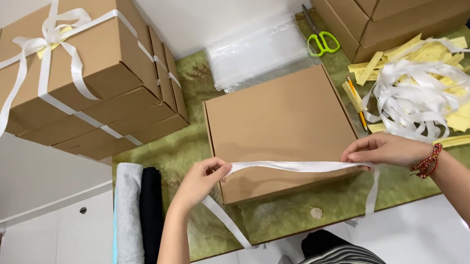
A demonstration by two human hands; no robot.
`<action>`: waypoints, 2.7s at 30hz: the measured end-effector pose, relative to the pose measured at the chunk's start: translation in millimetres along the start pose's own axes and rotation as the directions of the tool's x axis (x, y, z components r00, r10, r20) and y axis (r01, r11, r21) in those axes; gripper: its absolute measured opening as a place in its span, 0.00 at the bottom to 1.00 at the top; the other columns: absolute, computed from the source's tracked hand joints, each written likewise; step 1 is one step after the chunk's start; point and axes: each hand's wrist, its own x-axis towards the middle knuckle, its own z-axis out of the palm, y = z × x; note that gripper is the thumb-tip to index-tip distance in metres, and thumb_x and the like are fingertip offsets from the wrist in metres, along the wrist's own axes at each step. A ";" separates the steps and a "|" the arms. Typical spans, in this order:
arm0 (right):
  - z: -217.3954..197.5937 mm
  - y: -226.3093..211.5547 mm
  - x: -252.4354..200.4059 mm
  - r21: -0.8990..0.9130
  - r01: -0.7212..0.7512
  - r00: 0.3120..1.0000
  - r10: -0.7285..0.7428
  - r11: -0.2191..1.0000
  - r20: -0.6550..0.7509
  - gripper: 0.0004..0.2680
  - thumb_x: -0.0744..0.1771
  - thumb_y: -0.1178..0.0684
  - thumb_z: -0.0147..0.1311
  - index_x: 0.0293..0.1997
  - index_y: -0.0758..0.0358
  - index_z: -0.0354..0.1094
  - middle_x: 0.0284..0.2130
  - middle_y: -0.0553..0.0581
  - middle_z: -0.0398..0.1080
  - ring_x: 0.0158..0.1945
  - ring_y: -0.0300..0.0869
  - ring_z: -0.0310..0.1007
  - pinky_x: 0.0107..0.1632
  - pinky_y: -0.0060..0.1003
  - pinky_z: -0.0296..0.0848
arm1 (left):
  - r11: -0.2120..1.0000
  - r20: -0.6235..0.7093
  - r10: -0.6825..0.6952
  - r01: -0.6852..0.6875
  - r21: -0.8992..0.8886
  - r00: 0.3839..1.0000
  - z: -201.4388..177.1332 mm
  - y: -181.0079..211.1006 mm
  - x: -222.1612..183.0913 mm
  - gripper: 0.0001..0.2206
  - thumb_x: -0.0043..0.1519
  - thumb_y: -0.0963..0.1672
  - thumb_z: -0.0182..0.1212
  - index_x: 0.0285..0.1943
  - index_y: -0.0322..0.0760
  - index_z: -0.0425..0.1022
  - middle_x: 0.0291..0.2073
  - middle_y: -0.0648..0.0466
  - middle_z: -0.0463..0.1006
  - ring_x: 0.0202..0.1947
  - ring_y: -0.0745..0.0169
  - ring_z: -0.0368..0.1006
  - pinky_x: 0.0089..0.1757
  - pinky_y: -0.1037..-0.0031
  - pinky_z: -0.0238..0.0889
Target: The person writes on a yellow label and places it on a brown box tied with a white ribbon, then stacks the box. They open a clear plastic bag, place a rolled black fabric inside, seal it, and put it into a brown box. They close the box and begin to wrap a white ribbon around it.
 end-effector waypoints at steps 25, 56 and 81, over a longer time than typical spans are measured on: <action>107.9 55.3 -87.5 -0.224 0.406 0.617 -0.447 0.886 -0.648 0.10 0.63 0.68 0.64 0.32 0.60 0.65 0.36 0.52 0.71 0.40 0.35 0.69 0.39 0.27 0.72 | 0.988 -0.151 -0.017 -0.007 -0.155 0.988 -7.7 -44.6 -91.7 0.12 0.69 0.50 0.62 0.36 0.44 0.82 0.26 0.60 0.74 0.26 0.72 0.59 0.34 0.78 0.50; 202.8 -78.9 -30.6 0.070 0.453 0.890 -0.445 0.889 -0.104 0.06 0.69 0.58 0.63 0.31 0.67 0.77 0.25 0.50 0.68 0.33 0.36 0.64 0.39 0.32 0.63 | 0.854 -0.337 0.453 -0.510 -0.101 0.826 -33.1 -7.9 -153.3 0.05 0.68 0.43 0.64 0.40 0.44 0.84 0.22 0.64 0.74 0.26 0.79 0.61 0.32 0.84 0.59; 78.2 91.7 -136.2 0.050 0.294 0.913 -0.264 0.955 -0.312 0.12 0.69 0.51 0.59 0.26 0.65 0.75 0.25 0.58 0.79 0.33 0.43 0.76 0.45 0.39 0.73 | 0.912 -0.175 0.321 -0.353 -0.209 0.931 30.8 35.7 -88.4 0.13 0.71 0.49 0.61 0.33 0.43 0.77 0.25 0.64 0.69 0.25 0.75 0.52 0.32 0.79 0.46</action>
